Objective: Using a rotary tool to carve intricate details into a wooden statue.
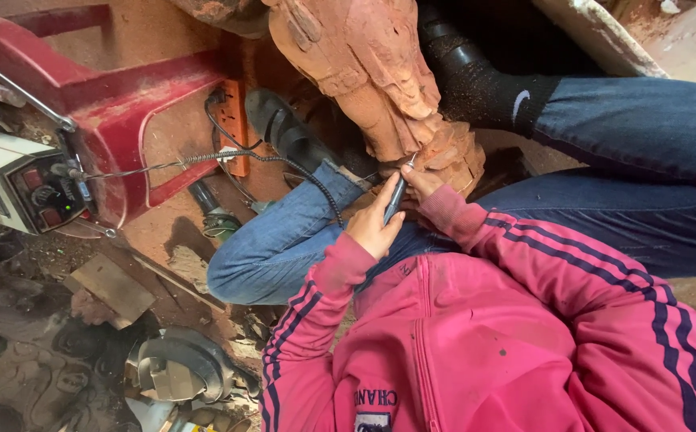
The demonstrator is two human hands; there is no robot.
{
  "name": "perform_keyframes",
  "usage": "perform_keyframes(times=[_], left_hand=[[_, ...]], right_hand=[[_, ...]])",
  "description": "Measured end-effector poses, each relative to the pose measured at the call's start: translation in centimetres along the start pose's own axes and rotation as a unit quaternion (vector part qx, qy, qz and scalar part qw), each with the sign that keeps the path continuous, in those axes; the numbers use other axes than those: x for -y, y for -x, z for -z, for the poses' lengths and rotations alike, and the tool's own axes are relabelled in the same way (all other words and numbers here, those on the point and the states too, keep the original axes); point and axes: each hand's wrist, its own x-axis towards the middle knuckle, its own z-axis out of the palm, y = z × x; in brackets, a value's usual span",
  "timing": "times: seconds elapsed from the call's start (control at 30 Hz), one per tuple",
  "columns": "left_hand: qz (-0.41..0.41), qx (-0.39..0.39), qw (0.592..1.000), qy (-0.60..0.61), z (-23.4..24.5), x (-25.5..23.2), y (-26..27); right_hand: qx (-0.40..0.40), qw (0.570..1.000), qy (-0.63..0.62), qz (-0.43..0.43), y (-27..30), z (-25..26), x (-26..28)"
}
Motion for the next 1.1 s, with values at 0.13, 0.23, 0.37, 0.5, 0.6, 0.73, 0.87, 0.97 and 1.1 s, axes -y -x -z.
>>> perform_keyframes(times=[0.13, 0.23, 0.37, 0.5, 0.6, 0.73, 0.87, 0.97, 1.1], left_hand=[[0.001, 0.000, 1.000, 0.017, -0.4, -0.1, 0.4], [-0.010, -0.015, 0.999, 0.037, -2.4, 2.1, -1.1], [-0.026, -0.044, 0.998, 0.044, -4.5, 4.3, -2.6], [-0.006, -0.068, 0.996, 0.052, -4.5, 3.0, -1.1], [-0.008, -0.084, 0.996, 0.031, -5.7, 3.3, -1.4], [-0.008, -0.085, 0.996, 0.033, -6.1, 3.5, -2.0], [0.010, -0.056, 0.998, 0.029, -5.9, 3.6, -2.9], [0.010, -0.049, 0.998, 0.031, -5.7, 3.5, -2.9], [0.010, -0.051, 0.998, 0.040, -5.7, 3.3, -2.7]], right_hand=[[-0.002, 1.000, 0.000, 0.007, 0.0, -0.2, -0.1], [-0.009, 1.000, -0.001, 0.016, 0.0, 0.0, -0.3], [-0.017, 0.999, 0.013, 0.027, 1.2, -0.9, 0.4], [0.000, 0.995, 0.083, 0.054, 2.8, -1.5, 1.5], [0.011, 0.990, 0.121, 0.077, 1.4, -0.2, 0.9], [-0.009, 0.993, 0.082, 0.081, 1.7, -0.5, 0.4], [-0.028, 0.998, 0.057, 0.028, -0.4, 0.8, -0.9], [-0.021, 0.997, 0.056, 0.040, -0.1, 0.5, -0.6], [-0.022, 0.997, 0.042, 0.055, -0.6, 0.9, -1.5]])
